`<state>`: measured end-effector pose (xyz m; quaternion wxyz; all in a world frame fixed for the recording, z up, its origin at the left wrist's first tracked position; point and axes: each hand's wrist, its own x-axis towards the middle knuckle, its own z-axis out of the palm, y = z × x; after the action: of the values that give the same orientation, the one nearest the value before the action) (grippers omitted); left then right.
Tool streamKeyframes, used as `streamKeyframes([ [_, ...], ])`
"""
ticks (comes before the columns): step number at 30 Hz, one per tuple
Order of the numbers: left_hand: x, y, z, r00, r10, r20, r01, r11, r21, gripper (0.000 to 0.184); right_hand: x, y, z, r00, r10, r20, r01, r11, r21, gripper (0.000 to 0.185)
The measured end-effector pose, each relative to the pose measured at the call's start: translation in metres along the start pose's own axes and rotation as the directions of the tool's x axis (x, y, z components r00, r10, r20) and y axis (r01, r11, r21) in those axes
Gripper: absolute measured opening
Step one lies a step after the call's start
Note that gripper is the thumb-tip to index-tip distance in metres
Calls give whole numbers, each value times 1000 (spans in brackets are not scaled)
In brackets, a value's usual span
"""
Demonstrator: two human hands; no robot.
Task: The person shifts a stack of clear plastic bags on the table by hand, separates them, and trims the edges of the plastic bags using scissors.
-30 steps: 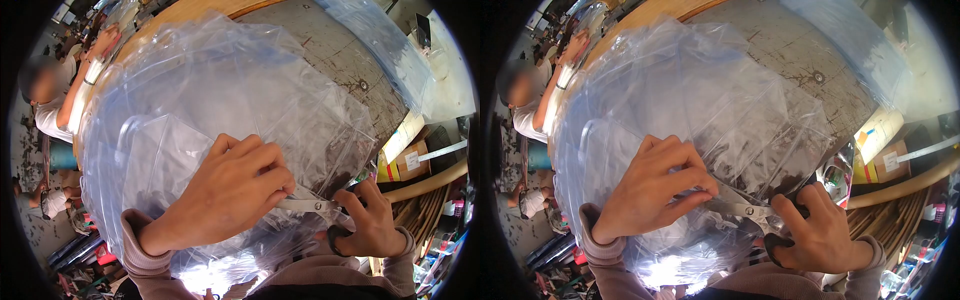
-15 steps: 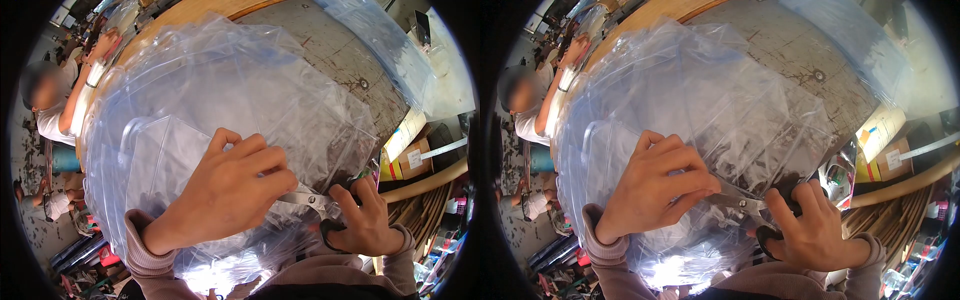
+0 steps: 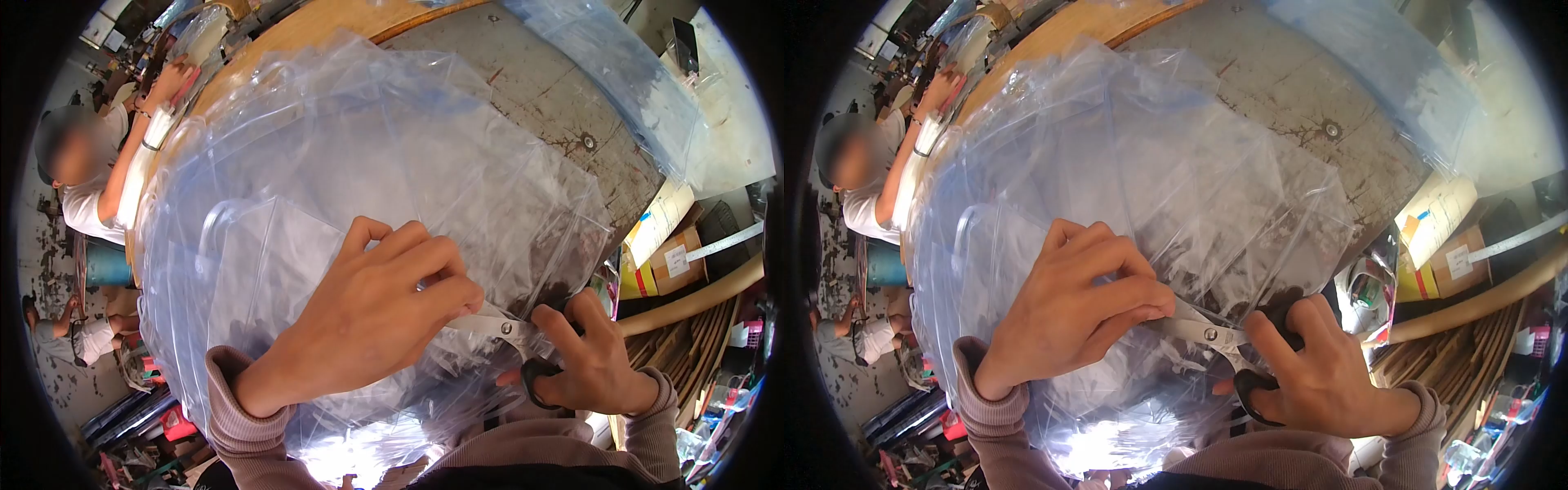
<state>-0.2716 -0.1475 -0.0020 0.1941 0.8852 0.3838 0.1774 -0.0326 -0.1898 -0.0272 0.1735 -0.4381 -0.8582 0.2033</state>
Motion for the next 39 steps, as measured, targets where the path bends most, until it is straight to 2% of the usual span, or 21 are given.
streamKeyframes([
  [5,2,-3,-7,999,8,-53,-7,1000,5,13,0,5,0,999,-28,-35,29,999,29,58],
  [10,0,-26,-34,997,-26,-70,29,999,40,25,1,10,1,999,-32,-22,32,999,4,58],
  [14,-7,-43,-41,995,-98,-8,98,995,33,26,3,8,2,998,-24,-52,24,1000,0,58],
  [24,-7,-45,-42,994,-95,44,97,995,-36,22,4,6,-5,999,35,19,-36,999,28,60],
  [30,-8,-46,-43,995,-69,66,72,997,-40,23,3,6,-10,998,19,59,-21,999,41,59],
  [39,-8,-48,-46,997,-34,74,41,995,-95,26,6,6,-6,999,-16,35,13,997,77,58],
])
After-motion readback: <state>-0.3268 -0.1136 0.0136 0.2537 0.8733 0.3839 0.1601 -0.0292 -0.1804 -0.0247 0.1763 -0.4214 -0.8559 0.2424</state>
